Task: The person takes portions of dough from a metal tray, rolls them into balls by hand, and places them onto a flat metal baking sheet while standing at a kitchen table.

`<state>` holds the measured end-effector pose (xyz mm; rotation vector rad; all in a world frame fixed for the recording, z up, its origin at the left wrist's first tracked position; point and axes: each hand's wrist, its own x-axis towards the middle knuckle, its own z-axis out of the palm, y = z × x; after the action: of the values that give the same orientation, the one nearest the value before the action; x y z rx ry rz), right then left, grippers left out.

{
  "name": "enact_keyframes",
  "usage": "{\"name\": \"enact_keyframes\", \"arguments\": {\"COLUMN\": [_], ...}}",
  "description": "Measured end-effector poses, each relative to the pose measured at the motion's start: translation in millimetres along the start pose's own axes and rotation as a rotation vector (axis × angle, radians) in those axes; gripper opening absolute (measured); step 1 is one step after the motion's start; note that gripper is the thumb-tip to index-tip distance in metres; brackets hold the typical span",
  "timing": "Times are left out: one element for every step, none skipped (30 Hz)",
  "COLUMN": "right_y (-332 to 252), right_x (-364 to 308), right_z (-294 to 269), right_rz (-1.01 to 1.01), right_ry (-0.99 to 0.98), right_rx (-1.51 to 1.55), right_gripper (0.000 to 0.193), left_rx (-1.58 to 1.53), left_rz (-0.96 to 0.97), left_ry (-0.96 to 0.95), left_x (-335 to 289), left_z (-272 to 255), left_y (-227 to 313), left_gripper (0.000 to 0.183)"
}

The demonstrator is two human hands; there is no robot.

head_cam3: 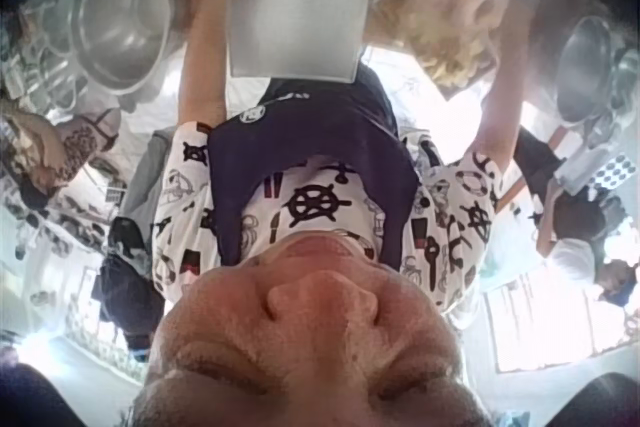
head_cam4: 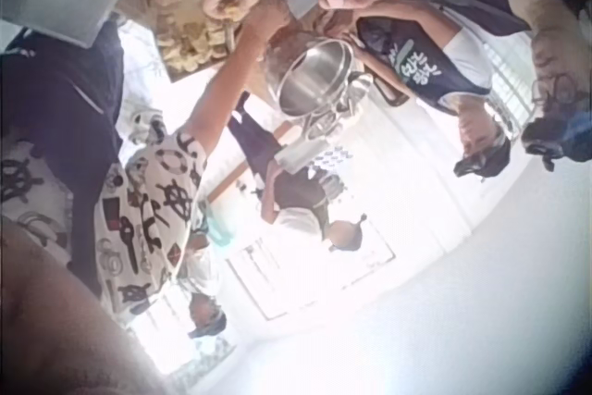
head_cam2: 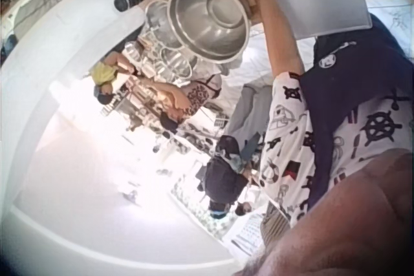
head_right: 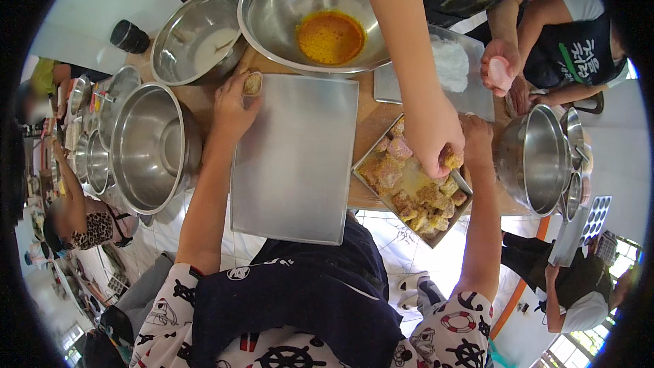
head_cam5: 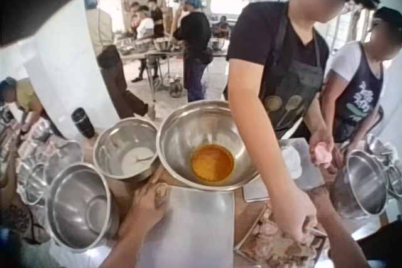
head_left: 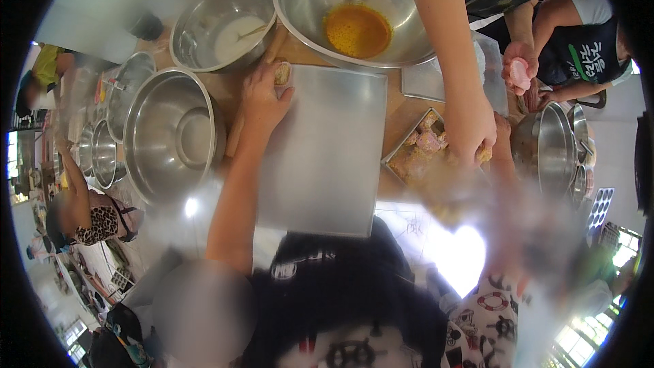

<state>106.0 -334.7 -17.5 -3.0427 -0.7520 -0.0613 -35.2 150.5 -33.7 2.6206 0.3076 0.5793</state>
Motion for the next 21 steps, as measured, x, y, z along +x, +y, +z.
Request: {"name": "enact_keyframes", "arguments": {"right_y": [-6, -10, -9, -8, -11, -14, -20, -26, -33, -39, -49, -63, -80, -97, -108, -119, -132, -147, -159, -166, -179], "right_x": [2, 2, -2, -8, -8, -8, -14, -21, -30, -44, -58, -64, -73, -79, -85, -88, -87, -86, -85, -85, -79], "right_z": [-17, -30, -39, -46, -48, -52, -69, -83, -94, -110, -126, -125, -140, -155, -170, -181, -190, -198, -201, -192, -189], "right_rz": [0.072, 0.145, 0.155, 0.102, 0.028, 0.018, 0.0, -0.017, -0.016, 0.023, 0.06, 0.072, 0.092, 0.116, 0.051, -0.017, -0.019, -0.078, -0.139, -0.172, -0.264], "right_ry": [-0.034, -0.067, -0.067, 0.023, 0.108, 0.104, 0.122, 0.138, 0.138, 0.166, 0.195, 0.223, 0.235, 0.239, 0.218, 0.195, 0.193, 0.146, 0.098, 0.074, 0.093], "right_rx": [0.059, 0.117, 0.109, 0.088, 0.084, 0.095, 0.135, 0.177, 0.17, 0.169, 0.168, 0.248, 0.266, 0.277, 0.204, 0.134, 0.134, 0.279, 0.425, 0.51, 0.559], "right_gripper": [0.037, 0.038, 0.038, 0.04, 0.042, 0.042, 0.044, 0.046, 0.046, 0.046, 0.047, 0.047, 0.047, 0.047, 0.048, 0.049, 0.049, 0.05, 0.052, 0.058, 0.058], "left_rx": [0.009, 0.007, 0.024, 0.041, 0.052, 0.066, 0.059, 0.051, 0.072, 0.08, 0.06, 0.117, 0.129, 0.116, 0.12, 0.127, 0.127, 0.107, 0.089, 0.082, 0.092], "left_rz": [0.011, 0.011, -0.003, -0.017, -0.025, -0.027, -0.02, -0.019, -0.043, -0.059, -0.051, -0.094, -0.118, -0.121, -0.144, -0.169, -0.171, -0.145, -0.12, -0.115, -0.139], "left_ry": [-0.004, -0.005, -0.012, -0.018, -0.019, -0.03, -0.04, -0.043, -0.081, -0.121, -0.122, -0.13, -0.148, -0.159, -0.17, -0.18, -0.181, -0.164, -0.147, -0.149, -0.165], "left_x": [2, 4, 7, 11, 11, 11, 14, 16, 19, 24, 28, 22, 22, 24, 25, 24, 23, 22, 20, 22, 21], "left_z": [4, 8, 13, 18, 16, 13, 13, 14, 14, 16, 18, 10, 9, 13, 14, 14, 16, 18, 20, 20, 20], "left_y": [-5, -10, -11, -12, -16, -19, -19, -17, -15, -9, -3, -2, 0, -1, 0, 0, -4, -10, -16, -13, -9], "left_gripper": [0.056, 0.056, 0.056, 0.056, 0.056, 0.057, 0.057, 0.057, 0.058, 0.058, 0.058, 0.057, 0.057, 0.057, 0.056, 0.056, 0.056, 0.056, 0.057, 0.057, 0.057]}}
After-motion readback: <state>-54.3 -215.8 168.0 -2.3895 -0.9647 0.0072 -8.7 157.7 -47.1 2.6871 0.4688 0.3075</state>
